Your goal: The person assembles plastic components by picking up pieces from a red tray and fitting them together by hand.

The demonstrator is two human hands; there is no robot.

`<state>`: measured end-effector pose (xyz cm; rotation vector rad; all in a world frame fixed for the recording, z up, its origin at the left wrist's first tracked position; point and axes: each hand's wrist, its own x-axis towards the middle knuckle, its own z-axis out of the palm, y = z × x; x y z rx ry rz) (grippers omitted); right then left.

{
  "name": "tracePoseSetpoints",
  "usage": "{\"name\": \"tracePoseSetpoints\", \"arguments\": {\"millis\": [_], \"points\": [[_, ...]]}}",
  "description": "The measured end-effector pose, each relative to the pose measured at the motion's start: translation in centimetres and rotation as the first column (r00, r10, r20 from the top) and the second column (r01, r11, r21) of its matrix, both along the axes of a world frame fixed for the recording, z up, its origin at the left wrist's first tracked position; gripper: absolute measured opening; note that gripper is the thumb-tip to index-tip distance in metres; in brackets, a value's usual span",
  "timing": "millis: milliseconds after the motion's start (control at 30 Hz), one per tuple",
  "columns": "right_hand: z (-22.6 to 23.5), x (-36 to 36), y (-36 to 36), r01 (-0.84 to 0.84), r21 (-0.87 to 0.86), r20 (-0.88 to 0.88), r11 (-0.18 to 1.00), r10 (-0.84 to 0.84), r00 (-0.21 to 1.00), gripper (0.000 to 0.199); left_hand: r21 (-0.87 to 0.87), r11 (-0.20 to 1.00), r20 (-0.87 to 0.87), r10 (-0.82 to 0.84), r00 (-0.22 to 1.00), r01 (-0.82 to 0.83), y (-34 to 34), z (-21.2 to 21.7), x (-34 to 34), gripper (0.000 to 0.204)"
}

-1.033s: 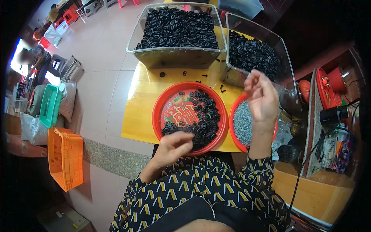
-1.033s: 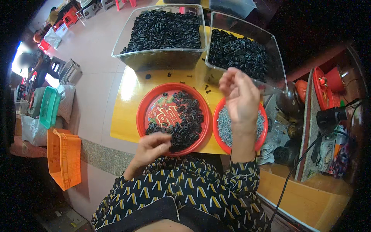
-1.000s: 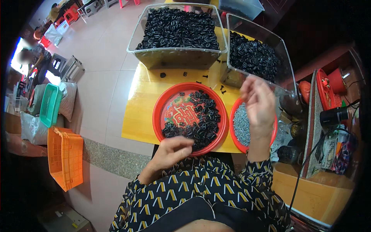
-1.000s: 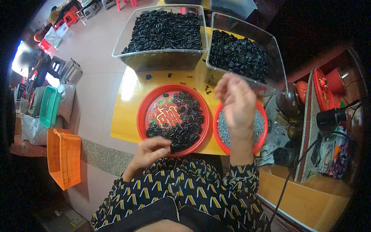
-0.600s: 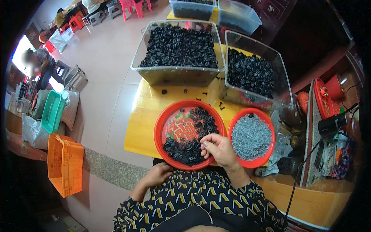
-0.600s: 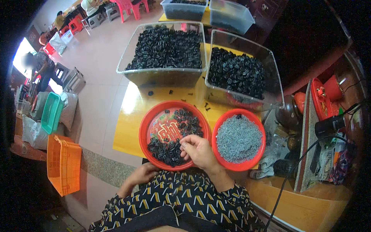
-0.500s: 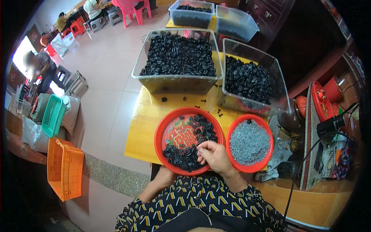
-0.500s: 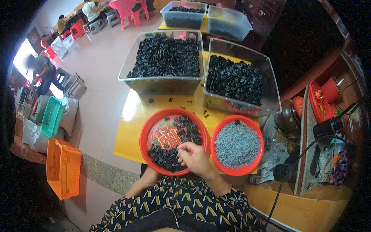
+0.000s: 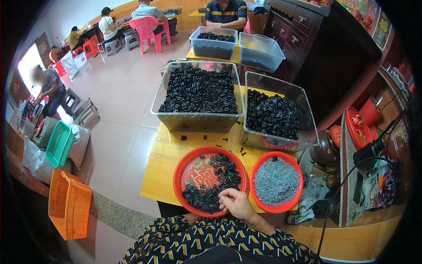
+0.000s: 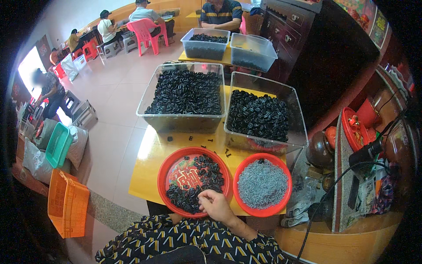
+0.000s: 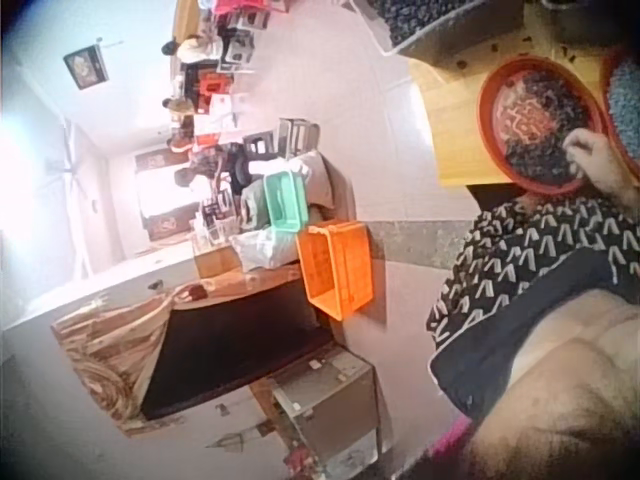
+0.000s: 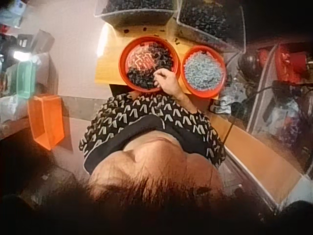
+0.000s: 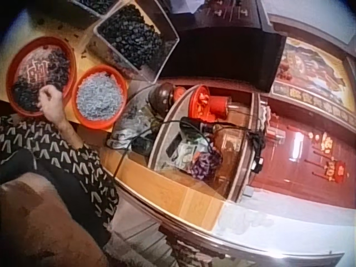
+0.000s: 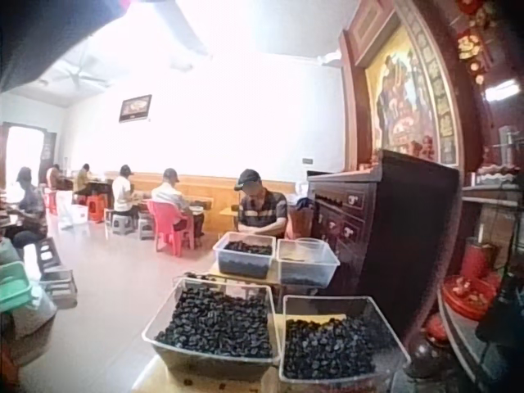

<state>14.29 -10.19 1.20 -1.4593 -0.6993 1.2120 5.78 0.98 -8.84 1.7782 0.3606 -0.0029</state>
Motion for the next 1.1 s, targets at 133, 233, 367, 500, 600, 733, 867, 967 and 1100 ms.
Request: {"name": "tracePoseSetpoints", "arguments": {"millis": [133,233,367,500,600,733,867,967,1100], "points": [[0.2,-0.5,0.4,-0.045,0.026,0.013,0.999,0.045,0.999,0.015,0.106,0.991,-0.024,-0.077,0.997,0.079,0.4,-0.2,1.8,0.026],[0.3,-1.0,0.9,-0.056,0.015,0.017,0.998,0.056,0.998,0.014,0.173,0.975,-0.043,-0.131,0.99,0.137,0.7,-0.6,2.7,0.026],[0.4,-1.1,2.2,-0.1,0.009,0.047,0.995,0.099,0.994,0.014,0.227,0.952,-0.085,-0.19,0.978,0.204,1.2,-1.5,4.1,0.026],[0.1,-1.1,3.2,-0.108,0.066,0.046,0.992,0.105,0.993,0.013,0.173,0.948,-0.176,-0.237,0.955,0.267,-2.1,-4.1,2.6,0.027],[-0.1,-0.6,4.1,-0.094,0.082,-0.003,0.992,0.095,0.995,0.013,0.115,0.947,-0.253,-0.264,0.931,0.3,-4.6,-6.0,0.6,0.027],[-1.2,-0.5,5.0,-0.119,0.07,-0.018,0.99,0.12,0.993,0.012,0.07,0.929,-0.325,-0.322,0.889,0.363,-6.4,-8.0,-0.9,0.028],[-2.4,-0.8,5.0,-0.101,0.081,-0.037,0.992,0.104,0.994,0.011,0.04,0.896,-0.385,-0.394,0.835,0.441,-8.2,-9.8,-2.2,0.028],[-1.5,-0.4,4.8,-0.156,0.165,0.104,0.974,0.14,0.985,0.009,0.028,0.865,-0.418,-0.445,0.792,0.501,-9.0,-10.6,-2.5,0.028],[-0.6,-0.2,4.6,-0.185,0.238,0.186,0.954,0.142,0.972,0.01,0.019,0.802,-0.452,-0.525,0.721,0.597,-9.6,-11.7,-3.3,0.029]]}}
